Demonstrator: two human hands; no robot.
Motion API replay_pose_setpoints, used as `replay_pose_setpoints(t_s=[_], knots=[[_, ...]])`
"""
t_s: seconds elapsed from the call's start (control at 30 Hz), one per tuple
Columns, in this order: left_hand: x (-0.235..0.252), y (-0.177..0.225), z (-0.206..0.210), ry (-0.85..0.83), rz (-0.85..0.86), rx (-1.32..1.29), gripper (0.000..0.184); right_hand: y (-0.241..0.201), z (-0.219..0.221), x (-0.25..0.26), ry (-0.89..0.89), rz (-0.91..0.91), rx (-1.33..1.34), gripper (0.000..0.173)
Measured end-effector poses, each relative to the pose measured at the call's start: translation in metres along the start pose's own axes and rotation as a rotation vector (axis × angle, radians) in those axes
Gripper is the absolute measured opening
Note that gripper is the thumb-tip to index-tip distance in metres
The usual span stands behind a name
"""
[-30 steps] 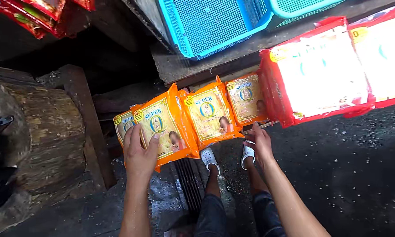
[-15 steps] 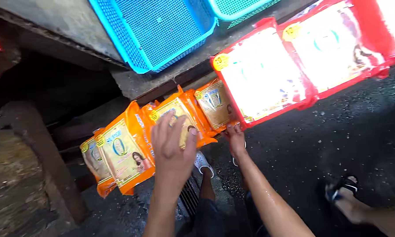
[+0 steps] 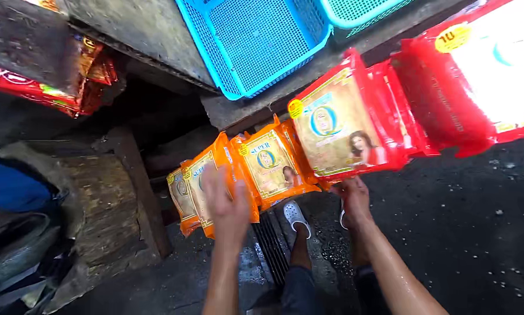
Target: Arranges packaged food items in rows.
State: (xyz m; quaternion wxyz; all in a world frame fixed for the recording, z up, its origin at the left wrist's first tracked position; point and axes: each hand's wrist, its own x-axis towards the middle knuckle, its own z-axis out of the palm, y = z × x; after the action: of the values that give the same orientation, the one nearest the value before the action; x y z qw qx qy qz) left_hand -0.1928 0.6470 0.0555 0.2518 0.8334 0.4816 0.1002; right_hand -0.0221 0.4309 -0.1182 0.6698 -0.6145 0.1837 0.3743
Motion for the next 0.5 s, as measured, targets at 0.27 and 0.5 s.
replay_pose_setpoints(t_s=[0.27, 0.5], knots=[[0.013, 0.070, 0.106, -0.224, 0.195, -0.261, 0.076, 0.000, 0.000, 0.001, -0.012, 0.010, -0.057, 0.019], [0.034, 0.013, -0.004, 0.078, -0.082, 0.214, 0.048, -0.004, -0.001, 0.001, 0.005, 0.043, -0.062, 0.020]])
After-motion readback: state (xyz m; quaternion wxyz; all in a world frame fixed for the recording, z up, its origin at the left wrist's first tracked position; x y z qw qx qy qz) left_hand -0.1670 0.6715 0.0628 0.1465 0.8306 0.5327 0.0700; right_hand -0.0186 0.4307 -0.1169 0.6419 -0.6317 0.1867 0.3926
